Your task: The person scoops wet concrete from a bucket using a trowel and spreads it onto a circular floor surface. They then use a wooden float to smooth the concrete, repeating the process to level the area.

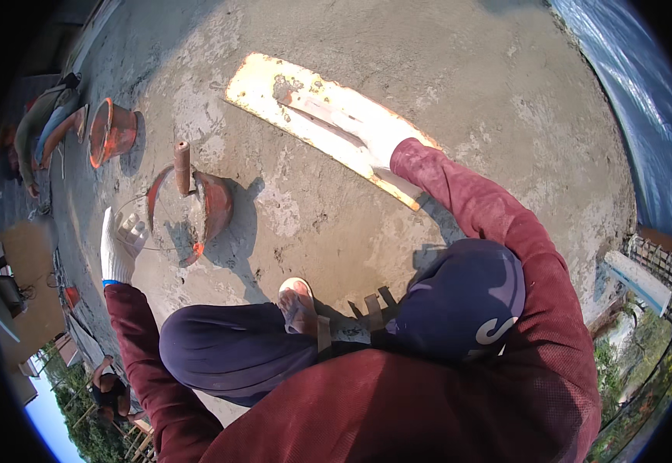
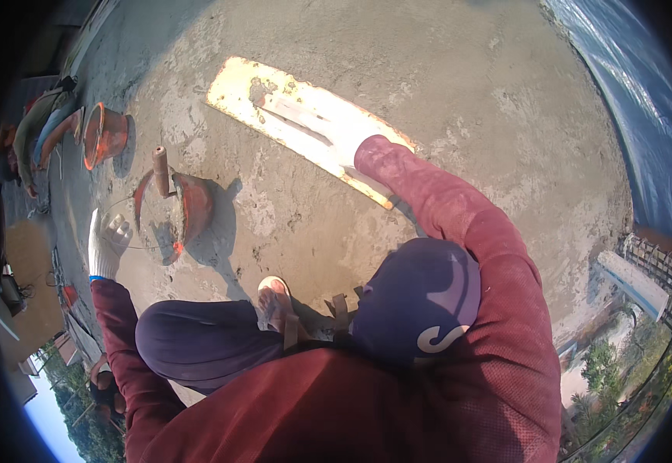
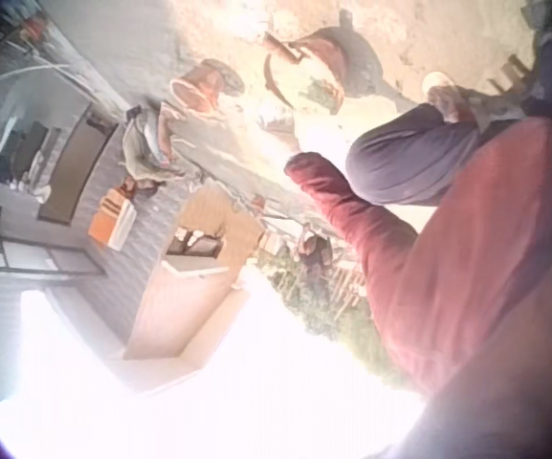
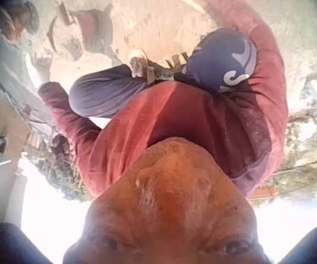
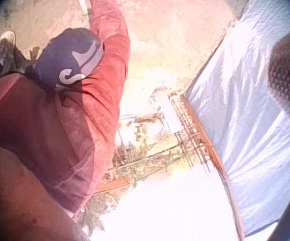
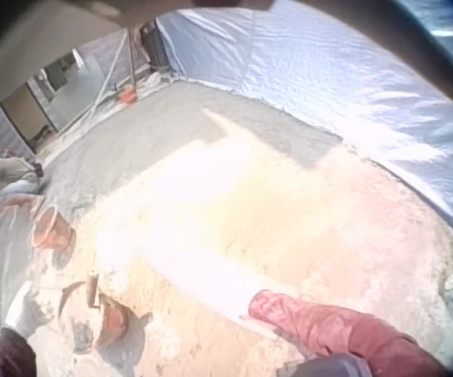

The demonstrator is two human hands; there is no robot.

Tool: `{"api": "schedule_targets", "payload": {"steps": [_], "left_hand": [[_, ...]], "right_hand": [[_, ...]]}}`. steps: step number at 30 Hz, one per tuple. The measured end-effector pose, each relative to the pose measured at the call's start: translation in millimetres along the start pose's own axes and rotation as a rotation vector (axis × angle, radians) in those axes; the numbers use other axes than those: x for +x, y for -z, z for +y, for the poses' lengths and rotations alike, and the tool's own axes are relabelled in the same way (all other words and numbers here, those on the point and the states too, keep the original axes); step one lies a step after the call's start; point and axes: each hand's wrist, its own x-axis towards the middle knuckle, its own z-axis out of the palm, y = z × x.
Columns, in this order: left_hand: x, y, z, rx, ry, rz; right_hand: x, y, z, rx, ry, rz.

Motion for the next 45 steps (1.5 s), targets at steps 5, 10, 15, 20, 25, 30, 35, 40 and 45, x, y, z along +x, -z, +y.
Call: {"api": "schedule_targets", "payload": {"steps": [5, 10, 15, 20, 25, 30, 35, 40, 45], "left_hand": [[-30.9, -40.3, -1.2, -0.259, -0.006, -0.399], [-47.2, -65.7, 7.0, -0.423, 0.061, -0.234], [-60.8, -97.8, 23.1, -0.367, 0.097, -0.087], [-94.7, -109.8, 29.2, -0.422, -0.044, -0.043], [-126.3, -115.6, 43.9, -0.526, -0.103, -0.222], [-177.2, -164.6, 57.9, -0.562, -0.05, -0.433], [-220.3, -232.9, 54.6, -0.549, -0.003, -0.685], [-246.0, -290.5, 38.4, -0.475, 0.088, -0.706], [-251.7, -341.0, 16.1, -0.388, 0.16, -0.803]], "right_hand": [[-192.5, 53.8, 27.8, -0.025, -0.202, -0.222], [-223.0, 52.7, 40.3, -0.316, -0.432, -0.535], [-13.4, -1.6, 25.1, -0.125, -0.333, -0.302], [-44.2, -6.6, 18.0, -0.039, -0.209, -0.01], [-273.9, 38.3, 15.6, 0.236, -0.527, -0.201], [-257.4, 53.2, 23.4, 0.005, -0.54, -0.249], [-79.4, 55.1, 89.8, -0.122, -0.465, 0.195], [-146.7, 116.0, 169.7, -0.385, -0.852, 0.299], [-357.9, 134.8, 117.8, -0.148, -1.248, 0.401]]}}
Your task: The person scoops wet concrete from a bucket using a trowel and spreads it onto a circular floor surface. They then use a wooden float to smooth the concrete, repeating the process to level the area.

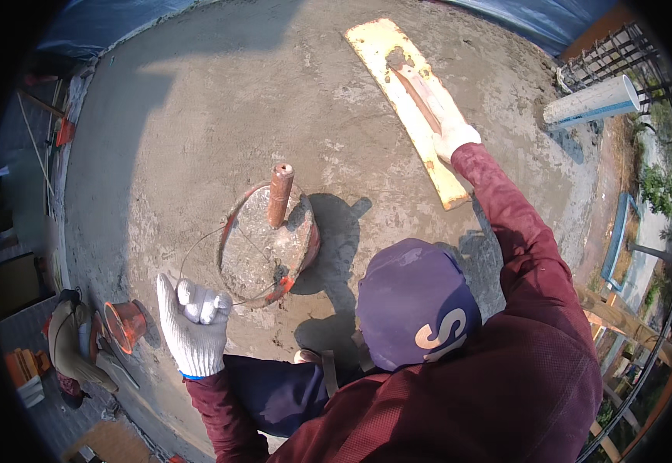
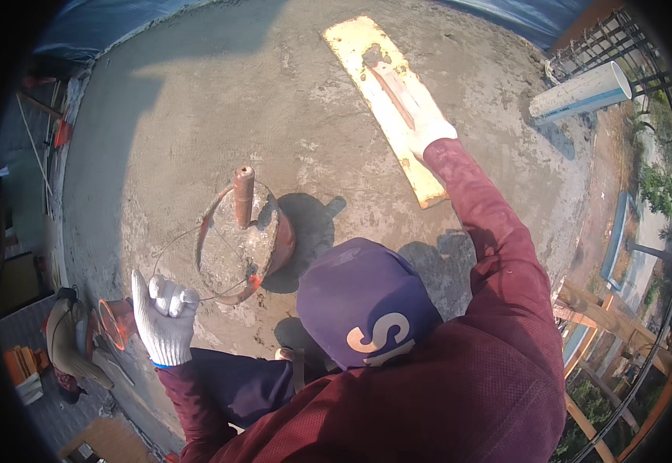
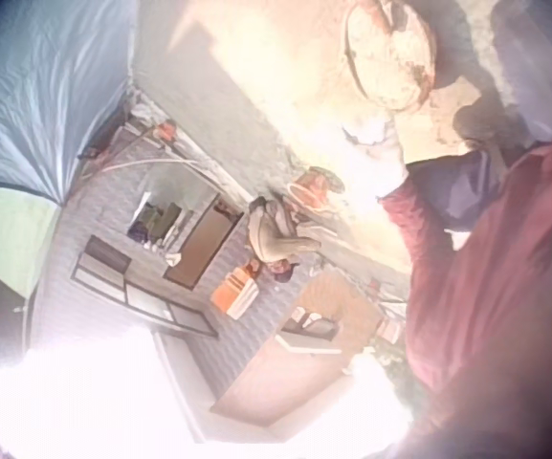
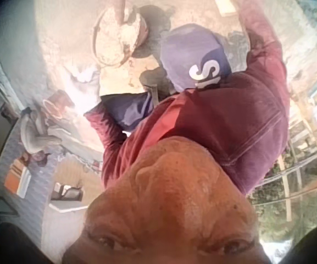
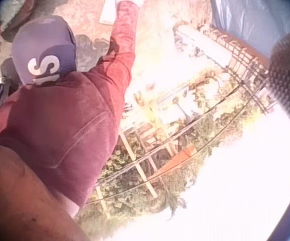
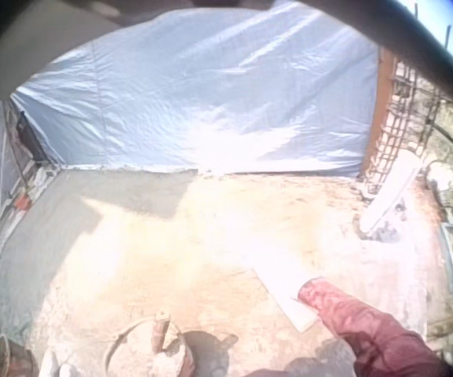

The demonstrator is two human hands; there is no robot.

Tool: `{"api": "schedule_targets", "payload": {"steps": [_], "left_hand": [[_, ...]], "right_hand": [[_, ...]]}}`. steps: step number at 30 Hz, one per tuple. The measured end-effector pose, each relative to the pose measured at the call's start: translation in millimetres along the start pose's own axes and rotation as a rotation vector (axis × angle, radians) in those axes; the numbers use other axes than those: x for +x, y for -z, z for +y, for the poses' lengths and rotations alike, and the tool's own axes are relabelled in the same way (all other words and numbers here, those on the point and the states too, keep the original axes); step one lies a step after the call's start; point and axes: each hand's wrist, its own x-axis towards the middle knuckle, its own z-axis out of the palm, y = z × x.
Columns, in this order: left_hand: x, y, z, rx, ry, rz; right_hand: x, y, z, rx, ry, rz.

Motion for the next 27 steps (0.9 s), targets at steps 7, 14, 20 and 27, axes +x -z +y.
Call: {"api": "schedule_targets", "payload": {"steps": [7, 14, 20, 27], "left_hand": [[2.5, 2.3, -16.3, 0.362, 0.036, -0.093], [13.2, 3.6, -0.4, 1.054, -0.07, -0.134], [-3.3, 20.5, 12.9, 1.239, -0.053, -0.2], [-22.6, 50.4, 2.3, 1.088, -0.025, -0.046]], "right_hand": [[-222.9, -21.6, 81.4, -0.114, -0.207, -0.201], [49.6, -22.4, -59.9, -0.126, 0.187, -0.183], [117.8, -25.4, -141.8, -0.009, 0.14, -0.224], [-92.8, -36.6, -71.8, -0.224, 0.402, -0.374]]}}
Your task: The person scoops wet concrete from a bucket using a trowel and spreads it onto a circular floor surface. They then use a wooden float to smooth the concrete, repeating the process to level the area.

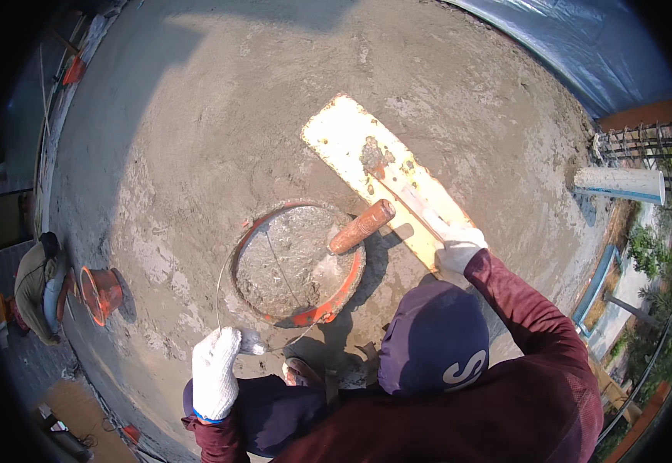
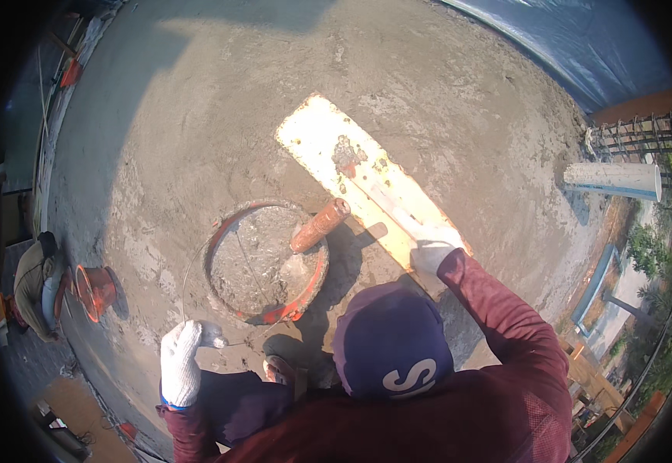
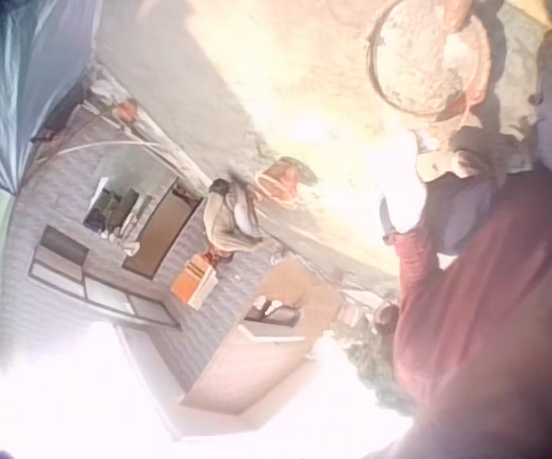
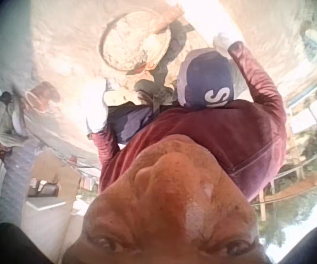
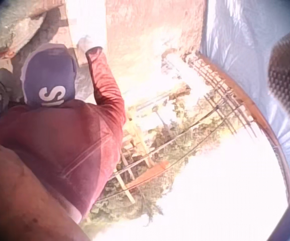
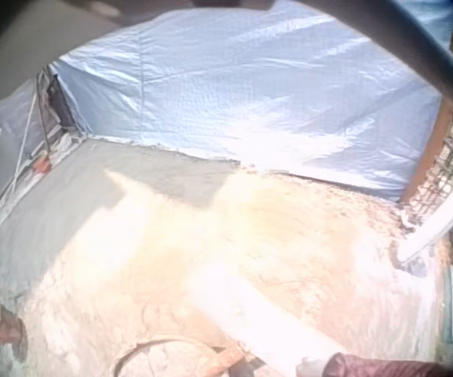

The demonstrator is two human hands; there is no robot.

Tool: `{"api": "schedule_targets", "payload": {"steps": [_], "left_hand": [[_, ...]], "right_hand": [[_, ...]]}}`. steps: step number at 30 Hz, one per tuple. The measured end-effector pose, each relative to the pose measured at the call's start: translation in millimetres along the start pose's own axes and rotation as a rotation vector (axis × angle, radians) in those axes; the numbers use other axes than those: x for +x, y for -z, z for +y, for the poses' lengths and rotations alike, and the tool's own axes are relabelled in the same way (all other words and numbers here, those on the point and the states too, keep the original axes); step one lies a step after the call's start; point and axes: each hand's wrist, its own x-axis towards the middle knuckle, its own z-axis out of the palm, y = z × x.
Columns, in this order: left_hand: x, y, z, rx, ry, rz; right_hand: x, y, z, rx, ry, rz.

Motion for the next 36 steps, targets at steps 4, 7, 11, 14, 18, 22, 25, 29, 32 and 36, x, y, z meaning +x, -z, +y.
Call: {"api": "schedule_targets", "payload": {"steps": [4, 7, 11, 14, 18, 22, 25, 29, 32, 36], "left_hand": [[5.0, 2.2, -0.4, -0.007, 0.057, 0.019], [14.7, 4.9, -2.6, -0.019, 0.081, 0.028], [25.5, 18.4, -7.5, 0.398, 0.046, 0.036], [30.4, 38.0, -14.8, 0.827, 0.054, 0.005], [65.3, 67.6, -48.8, 0.792, 0.2, -0.194], [99.3, 72.1, -117.7, 0.13, 0.325, -0.25], [108.2, 64.4, -151.2, -0.228, 0.371, -0.27], [119.0, 54.0, -144.7, -0.354, 0.36, -0.363], [124.2, 53.0, -130.3, -0.381, 0.343, -0.309], [117.8, 58.3, -132.0, -0.361, 0.357, -0.342]], "right_hand": [[111.8, 44.2, -2.5, 0.004, -0.094, 0.044], [239.9, 110.9, -12.5, -0.006, -0.13, 0.177], [279.9, 134.0, -16.5, 0.069, -0.309, 0.301], [208.9, 97.5, 19.3, 0.14, -0.379, 0.267], [61.0, 29.0, 78.9, 0.174, -0.536, 0.42], [-107.2, -49.9, 69.3, 0.226, -0.771, 0.508], [-201.9, -82.1, 36.6, 0.315, -0.94, 0.153], [-194.8, -25.3, 19.8, -0.088, -0.782, -0.128], [-106.0, 51.6, -13.5, 0.022, -0.245, 0.599], [16.6, 130.6, -86.8, 0.08, 0.22, 0.398]]}}
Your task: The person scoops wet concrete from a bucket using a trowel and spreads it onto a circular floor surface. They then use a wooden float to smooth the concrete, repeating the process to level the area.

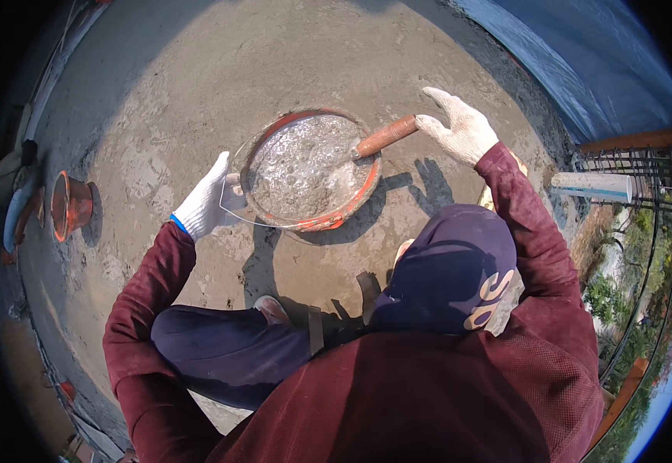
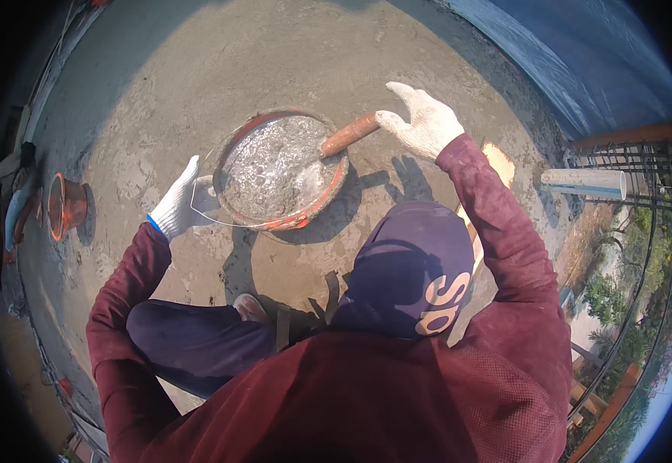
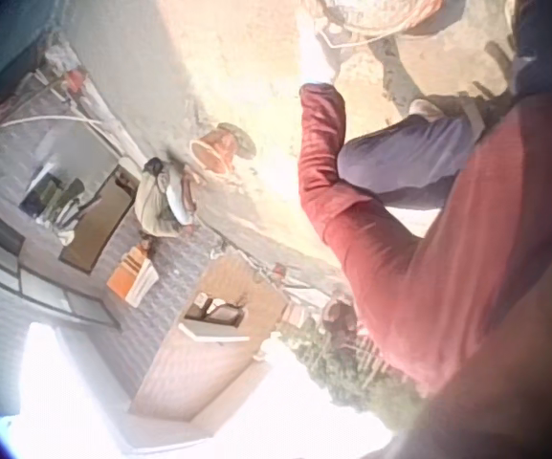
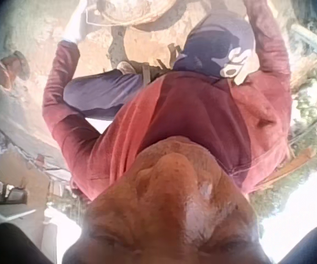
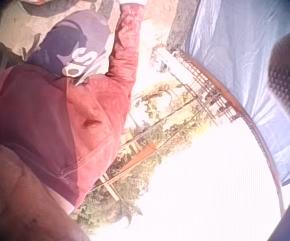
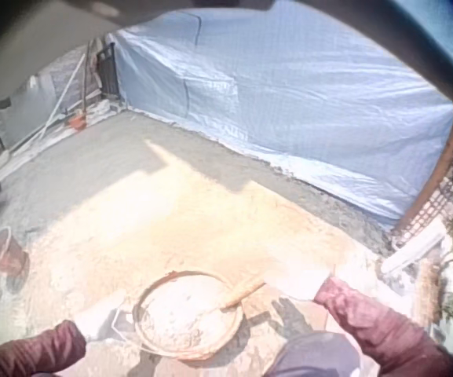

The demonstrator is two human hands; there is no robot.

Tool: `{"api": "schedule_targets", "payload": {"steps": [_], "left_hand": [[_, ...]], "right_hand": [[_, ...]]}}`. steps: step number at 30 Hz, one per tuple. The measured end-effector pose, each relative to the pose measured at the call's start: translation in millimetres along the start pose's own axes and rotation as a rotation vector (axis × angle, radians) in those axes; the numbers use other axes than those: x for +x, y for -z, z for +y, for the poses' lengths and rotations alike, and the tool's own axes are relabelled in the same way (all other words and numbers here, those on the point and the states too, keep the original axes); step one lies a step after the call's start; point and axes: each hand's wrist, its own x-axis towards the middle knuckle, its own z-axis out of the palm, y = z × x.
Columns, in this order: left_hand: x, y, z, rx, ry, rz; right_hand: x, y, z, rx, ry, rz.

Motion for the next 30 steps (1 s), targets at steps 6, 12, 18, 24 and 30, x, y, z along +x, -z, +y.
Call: {"api": "schedule_targets", "payload": {"steps": [6, 12, 18, 24, 30], "left_hand": [[-18.8, 2.2, 19.3, 0.086, -0.166, 0.261], [-32.9, -8.3, 65.0, 0.013, -0.709, 0.391], [-51.2, 4.4, 64.4, -0.082, -0.908, 0.409], [-75.4, 6.5, 88.3, -0.104, -0.889, 0.465], [-95.8, -4.8, 104.9, -0.035, -0.901, 0.411]], "right_hand": [[82.7, -3.0, -74.3, -0.333, 0.05, -0.669], [65.4, -40.2, -121.9, -0.367, 0.483, -0.968], [17.5, -32.4, -86.8, -0.311, 0.227, -0.713], [-2.8, 13.7, -71.2, 0.074, 0.197, -0.553], [-27.3, 64.4, 21.9, 0.542, -0.247, -0.653]]}}
